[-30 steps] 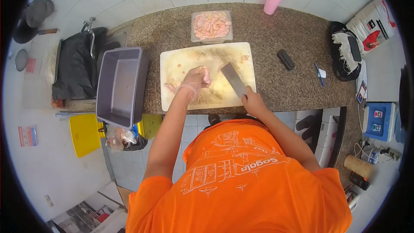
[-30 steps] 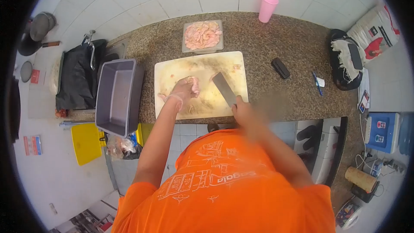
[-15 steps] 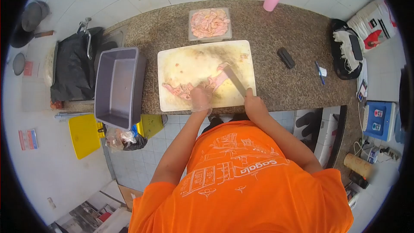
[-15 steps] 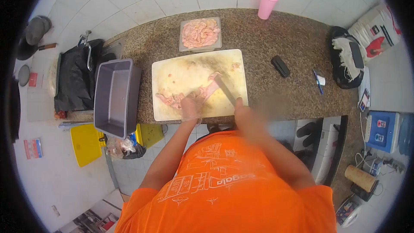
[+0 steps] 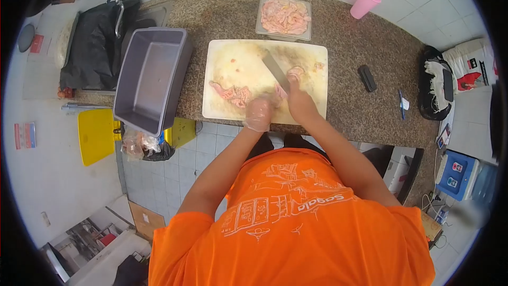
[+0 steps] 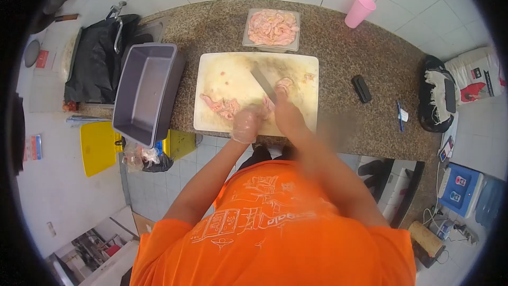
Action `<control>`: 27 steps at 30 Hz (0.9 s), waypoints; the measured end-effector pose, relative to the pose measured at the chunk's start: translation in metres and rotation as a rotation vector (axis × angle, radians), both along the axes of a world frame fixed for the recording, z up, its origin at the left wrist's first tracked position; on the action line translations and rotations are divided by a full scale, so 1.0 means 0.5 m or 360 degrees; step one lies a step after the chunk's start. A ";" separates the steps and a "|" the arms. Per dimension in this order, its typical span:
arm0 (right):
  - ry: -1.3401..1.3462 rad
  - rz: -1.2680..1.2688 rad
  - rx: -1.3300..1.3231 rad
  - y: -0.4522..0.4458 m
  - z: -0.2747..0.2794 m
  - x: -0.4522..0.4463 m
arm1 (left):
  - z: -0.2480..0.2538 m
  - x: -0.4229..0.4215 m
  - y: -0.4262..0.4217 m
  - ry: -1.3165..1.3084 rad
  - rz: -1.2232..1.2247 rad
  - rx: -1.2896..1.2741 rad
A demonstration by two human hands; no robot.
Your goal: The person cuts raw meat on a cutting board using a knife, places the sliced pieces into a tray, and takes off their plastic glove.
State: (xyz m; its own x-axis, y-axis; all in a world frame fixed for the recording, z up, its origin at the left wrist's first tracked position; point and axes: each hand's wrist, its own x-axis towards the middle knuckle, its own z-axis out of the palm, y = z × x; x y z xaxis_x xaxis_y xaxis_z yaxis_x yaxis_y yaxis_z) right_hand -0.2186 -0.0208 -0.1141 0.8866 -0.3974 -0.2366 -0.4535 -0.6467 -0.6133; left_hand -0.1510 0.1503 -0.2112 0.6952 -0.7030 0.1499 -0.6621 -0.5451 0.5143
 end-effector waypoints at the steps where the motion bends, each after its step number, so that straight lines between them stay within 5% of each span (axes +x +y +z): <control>1: 0.0135 -0.0026 0.0059 -0.002 0.001 -0.059 | 0.035 0.002 0.000 0.0076 0.0142 -0.0019; 3: 0.0361 -0.0045 0.0018 -0.009 0.004 -0.161 | 0.140 0.003 -0.004 0.0231 0.0428 -0.0069; 9: 0.0342 0.0252 -0.0320 0.001 0.022 -0.243 | 0.129 -0.007 0.040 0.0058 0.0374 -0.0299; 12: 0.0603 0.0243 -0.0178 0.025 0.045 -0.182 | 0.030 -0.023 0.054 0.0009 0.0286 0.0018; 14: 0.0147 0.0282 -0.0157 0.036 -0.008 -0.117 | 0.036 -0.015 0.051 -0.0058 0.0141 -0.0086; 18: -0.0050 0.0301 -0.0221 0.064 -0.052 0.065 | 0.066 -0.005 0.057 -0.0161 -0.0004 -0.0123; 26: 0.0371 0.0258 -0.0156 0.019 0.006 -0.162 | 0.075 -0.009 0.048 0.0064 0.0156 -0.0258; 27: 0.0160 0.0286 -0.0176 0.022 -0.013 -0.147 | 0.077 -0.012 0.051 0.0073 0.0153 -0.0226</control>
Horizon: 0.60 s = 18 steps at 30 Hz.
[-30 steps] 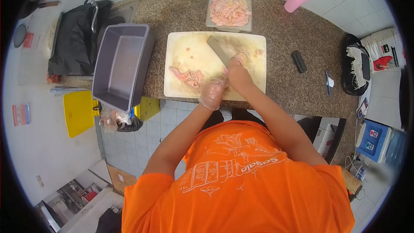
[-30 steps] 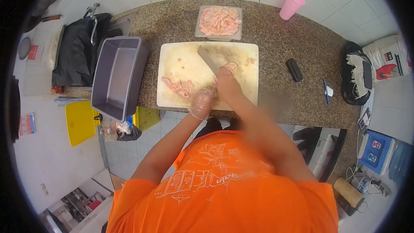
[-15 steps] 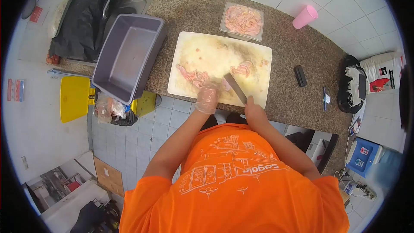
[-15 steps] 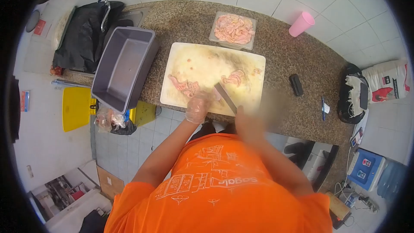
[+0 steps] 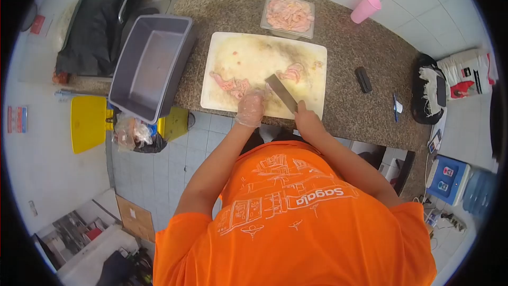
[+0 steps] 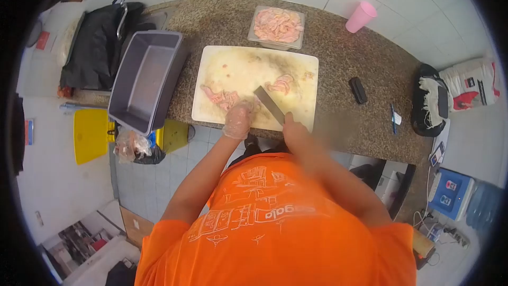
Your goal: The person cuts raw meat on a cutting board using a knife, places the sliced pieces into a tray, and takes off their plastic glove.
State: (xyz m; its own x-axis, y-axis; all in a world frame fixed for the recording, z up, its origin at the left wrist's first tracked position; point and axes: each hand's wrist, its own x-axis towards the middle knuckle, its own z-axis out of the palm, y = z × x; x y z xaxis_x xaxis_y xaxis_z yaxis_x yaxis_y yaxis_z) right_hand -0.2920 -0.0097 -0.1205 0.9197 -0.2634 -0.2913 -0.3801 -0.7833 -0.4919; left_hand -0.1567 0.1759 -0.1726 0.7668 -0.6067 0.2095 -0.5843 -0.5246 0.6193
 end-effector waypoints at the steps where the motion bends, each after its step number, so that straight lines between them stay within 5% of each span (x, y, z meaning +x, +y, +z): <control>1: -0.0232 0.0025 -0.0010 0.002 -0.034 0.040 | 0.009 0.008 -0.005 -0.0012 -0.0020 0.0025; 2: -0.0446 0.0075 -0.0022 0.005 -0.052 0.075 | 0.016 0.011 -0.006 0.0003 -0.0040 0.0047; 5: -0.0114 0.0085 -0.0147 0.020 -0.001 0.142 | 0.032 0.011 -0.014 0.0052 -0.0052 0.0143; 10: 0.0297 -0.0182 0.0062 -0.038 0.049 -0.019 | 0.001 0.015 -0.013 0.0057 -0.0026 0.0183; 18: -0.0092 -0.0435 0.0062 -0.144 0.003 -0.006 | 0.059 0.009 -0.062 -0.0093 0.0054 -0.0006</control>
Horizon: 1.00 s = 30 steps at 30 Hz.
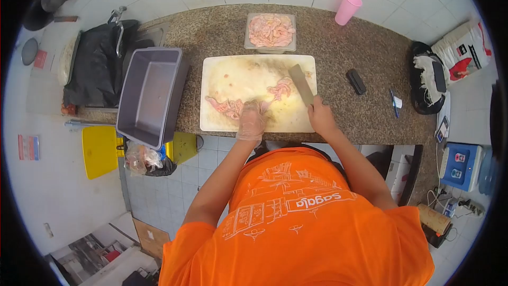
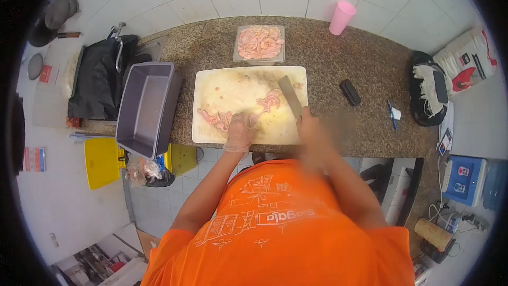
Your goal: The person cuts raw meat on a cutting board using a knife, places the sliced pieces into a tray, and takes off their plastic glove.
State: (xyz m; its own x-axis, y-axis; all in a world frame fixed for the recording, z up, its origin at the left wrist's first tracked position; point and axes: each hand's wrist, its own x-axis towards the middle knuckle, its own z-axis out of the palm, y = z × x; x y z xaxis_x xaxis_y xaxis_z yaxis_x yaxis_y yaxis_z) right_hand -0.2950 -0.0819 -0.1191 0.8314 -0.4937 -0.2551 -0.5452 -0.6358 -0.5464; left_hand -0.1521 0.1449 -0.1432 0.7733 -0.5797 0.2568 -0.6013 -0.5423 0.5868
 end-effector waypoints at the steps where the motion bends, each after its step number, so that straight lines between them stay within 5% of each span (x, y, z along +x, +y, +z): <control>1: -0.0043 0.0023 0.0040 -0.002 -0.011 0.007 | -0.007 0.002 -0.004 -0.0017 -0.0026 -0.0019; 4: 0.0042 0.0386 0.0183 0.011 0.012 -0.006 | -0.015 0.011 -0.015 0.0122 -0.0032 -0.0060; 7: -0.0034 0.0196 0.0298 0.013 0.009 -0.010 | -0.029 0.016 -0.006 0.0133 -0.0136 -0.0267; 10: 0.0026 0.0373 0.0394 0.043 -0.028 -0.001 | -0.049 0.008 -0.018 0.0570 0.0031 -0.0421; 13: 0.0144 0.0505 0.0550 0.065 -0.069 -0.016 | 0.005 -0.002 -0.026 0.0448 0.0053 -0.0018; 17: 0.0003 0.0367 0.0746 0.033 0.013 0.011 | 0.017 0.012 -0.086 0.0877 0.0183 -0.0813; 18: 0.0068 0.0284 0.0857 0.016 0.076 0.041 | -0.028 0.054 -0.109 0.1286 0.0041 -0.1154; 20: -0.0078 0.0224 0.0540 -0.026 0.138 0.111 | 0.105 0.132 -0.178 0.1362 -0.0050 -0.1195; 22: -0.0304 0.0201 0.0253 -0.074 0.170 0.197 | 0.248 0.214 -0.232 0.0852 -0.0020 -0.0679; 24: -0.0501 0.0177 0.0051 -0.110 0.192 0.274 | 0.257 0.314 -0.291 0.0468 0.0045 -0.0362; 28: -0.0348 0.0123 -0.0238 -0.137 0.246 0.346 | 0.238 0.442 -0.321 0.1190 -0.0118 -0.0458; 30: -0.0226 0.0096 -0.0290 -0.144 0.269 0.355 | 0.229 0.477 -0.300 0.0785 -0.0202 -0.0211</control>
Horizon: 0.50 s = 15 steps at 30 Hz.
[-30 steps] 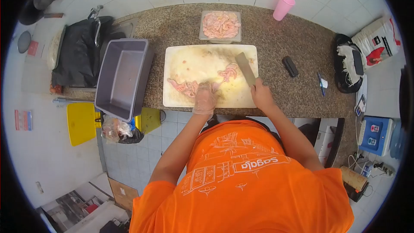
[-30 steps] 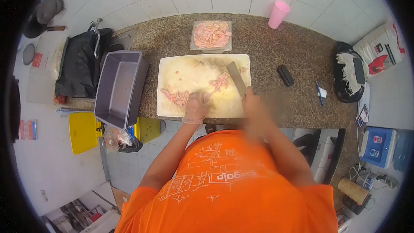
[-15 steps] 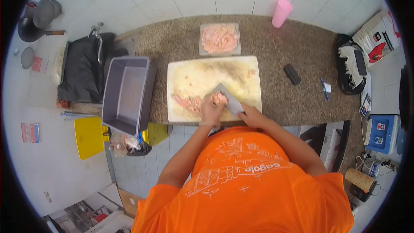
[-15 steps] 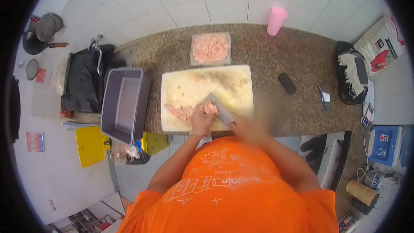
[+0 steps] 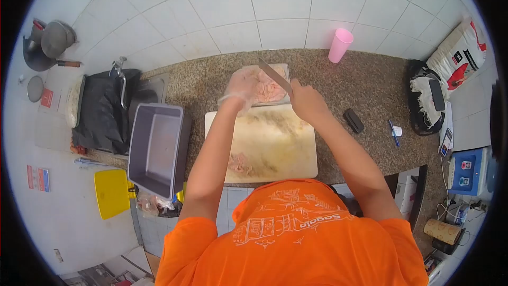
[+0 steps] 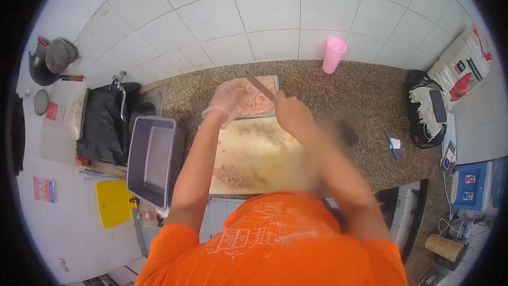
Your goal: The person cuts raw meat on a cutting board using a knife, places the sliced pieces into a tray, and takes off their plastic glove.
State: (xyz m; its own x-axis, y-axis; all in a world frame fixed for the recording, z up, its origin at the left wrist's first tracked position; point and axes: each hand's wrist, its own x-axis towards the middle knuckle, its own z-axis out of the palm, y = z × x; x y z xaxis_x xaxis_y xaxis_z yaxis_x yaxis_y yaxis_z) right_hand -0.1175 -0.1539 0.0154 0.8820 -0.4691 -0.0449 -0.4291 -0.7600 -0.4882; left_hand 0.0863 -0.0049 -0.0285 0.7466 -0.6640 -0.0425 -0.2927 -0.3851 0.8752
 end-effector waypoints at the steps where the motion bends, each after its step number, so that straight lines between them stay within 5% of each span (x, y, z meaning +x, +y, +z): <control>1: -0.0001 -0.0029 0.0018 0.000 0.003 -0.002 | 0.014 -0.002 0.009 -0.0211 -0.0053 0.0100; 4: 0.0010 0.0006 0.0113 -0.014 -0.015 -0.003 | 0.038 -0.040 -0.016 -0.0077 0.0162 -0.0150; 7: -0.0115 -0.0065 0.0257 -0.029 -0.052 -0.014 | 0.024 -0.031 -0.038 -0.1170 -0.0138 -0.0183; 10: -0.0100 -0.0232 0.0283 -0.051 -0.051 -0.033 | -0.083 0.001 -0.081 -0.1489 -0.0504 -0.0051; 15: -0.0111 -0.0363 0.0276 -0.085 -0.073 -0.072 | -0.034 -0.035 -0.085 -0.1475 -0.0644 0.0427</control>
